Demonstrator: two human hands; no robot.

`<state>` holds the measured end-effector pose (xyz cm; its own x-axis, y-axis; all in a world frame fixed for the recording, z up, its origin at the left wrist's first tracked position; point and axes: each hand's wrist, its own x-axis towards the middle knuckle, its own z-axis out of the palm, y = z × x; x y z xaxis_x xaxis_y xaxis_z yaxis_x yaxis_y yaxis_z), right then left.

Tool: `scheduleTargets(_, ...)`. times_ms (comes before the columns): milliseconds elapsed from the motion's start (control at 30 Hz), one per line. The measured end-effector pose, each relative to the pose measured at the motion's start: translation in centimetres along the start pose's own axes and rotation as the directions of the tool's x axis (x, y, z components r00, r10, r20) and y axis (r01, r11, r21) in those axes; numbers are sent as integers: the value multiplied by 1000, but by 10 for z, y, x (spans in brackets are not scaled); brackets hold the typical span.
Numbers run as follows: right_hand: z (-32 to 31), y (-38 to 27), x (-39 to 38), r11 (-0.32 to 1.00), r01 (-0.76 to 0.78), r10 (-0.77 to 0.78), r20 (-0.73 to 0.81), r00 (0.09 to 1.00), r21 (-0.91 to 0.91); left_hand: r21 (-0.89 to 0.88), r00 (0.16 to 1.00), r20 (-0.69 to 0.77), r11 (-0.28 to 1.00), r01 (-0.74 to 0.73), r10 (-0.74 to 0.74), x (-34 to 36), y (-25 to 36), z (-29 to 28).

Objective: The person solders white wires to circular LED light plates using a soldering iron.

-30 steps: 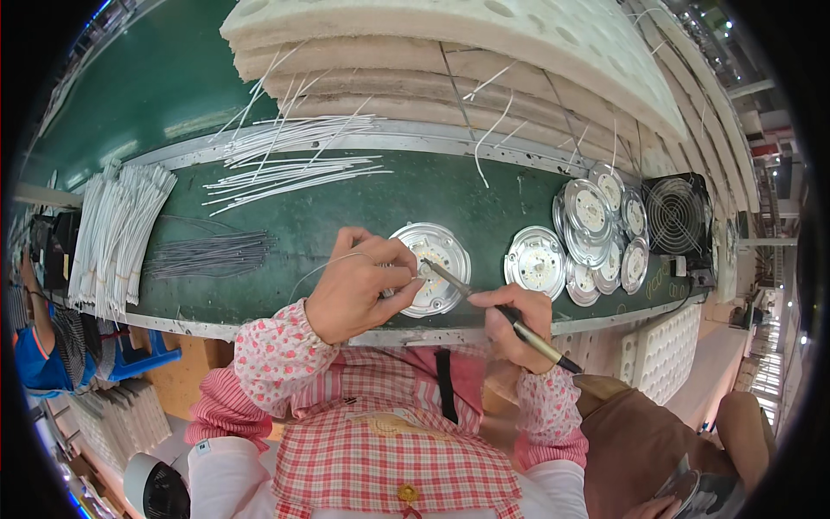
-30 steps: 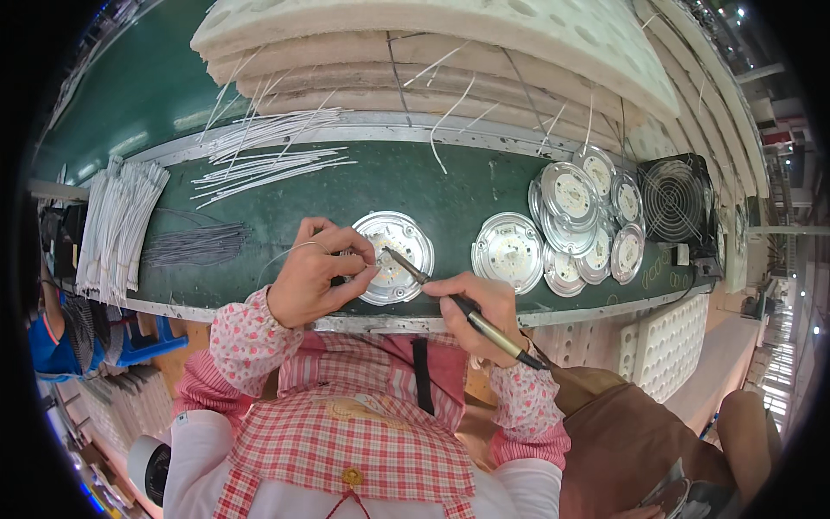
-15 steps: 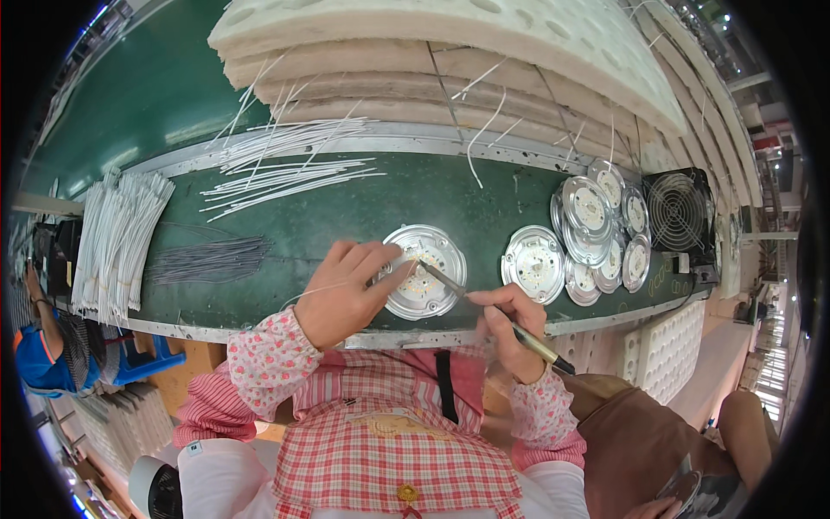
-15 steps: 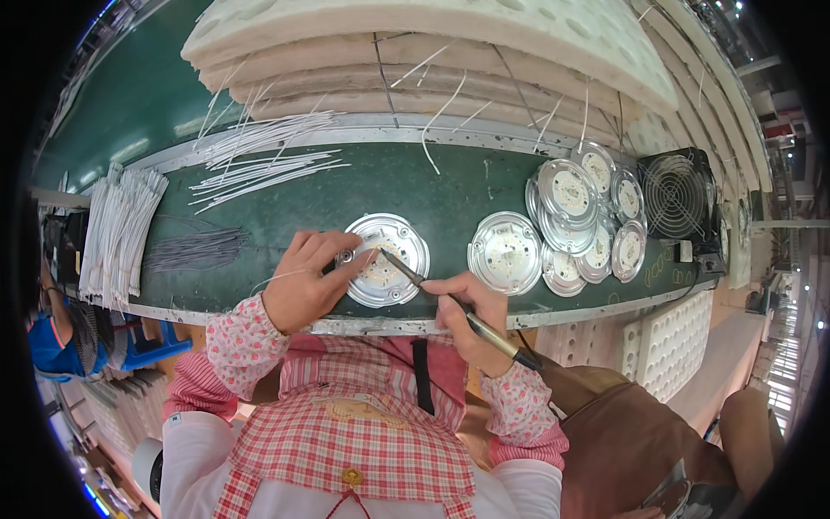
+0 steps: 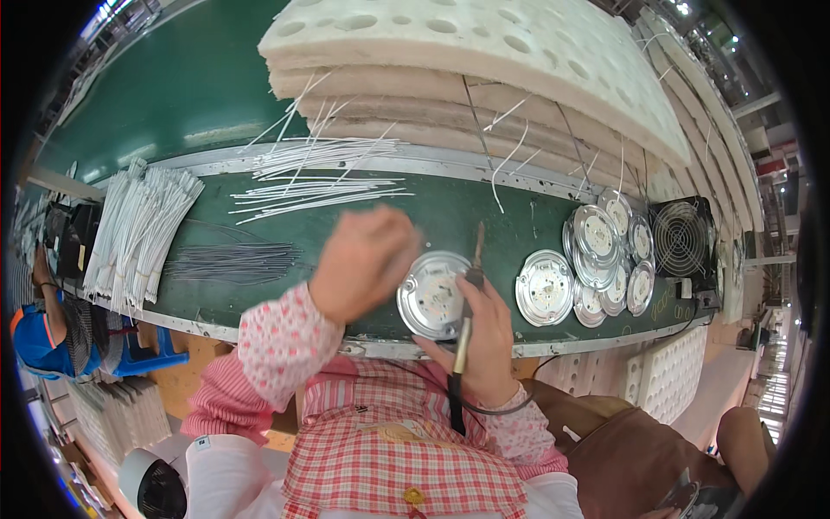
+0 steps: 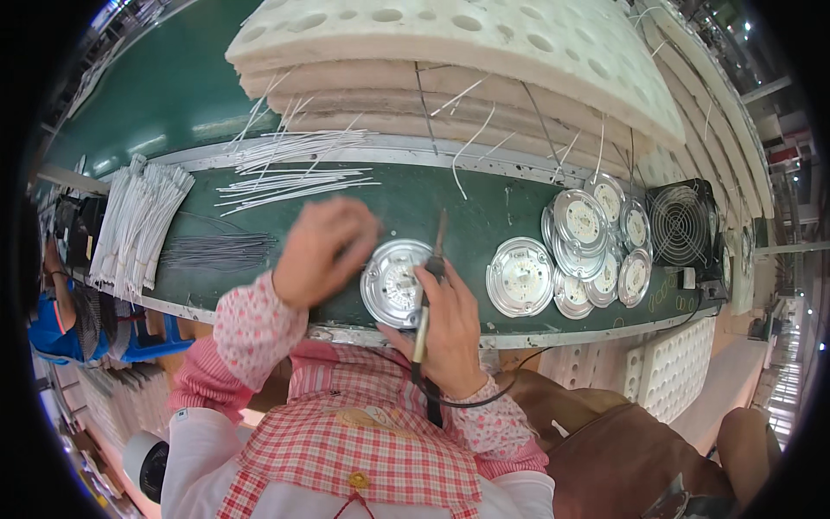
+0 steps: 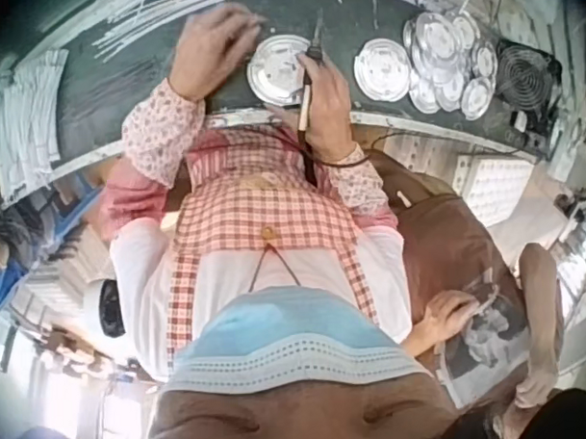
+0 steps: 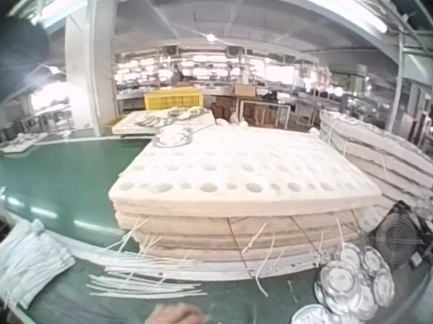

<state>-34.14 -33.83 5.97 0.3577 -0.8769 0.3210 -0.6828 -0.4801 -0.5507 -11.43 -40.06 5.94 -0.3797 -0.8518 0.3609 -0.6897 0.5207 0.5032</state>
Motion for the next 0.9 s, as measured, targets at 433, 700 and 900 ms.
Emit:
scheduleTargets(433,-31,0,-52,988,-76,93,-120,988,134,-334,897,-293,914,230,-332,29,-47,-29)
scheduleTargets(700,-25,10,-35,995,-55,74,-242,968,82,-293,996,20,952,87,-85,-7,57,-27)
scheduleTargets(900,-26,-3,-16,955,-172,246,-322,914,241,-375,938,-96,885,275,-333,-8,69,-31)
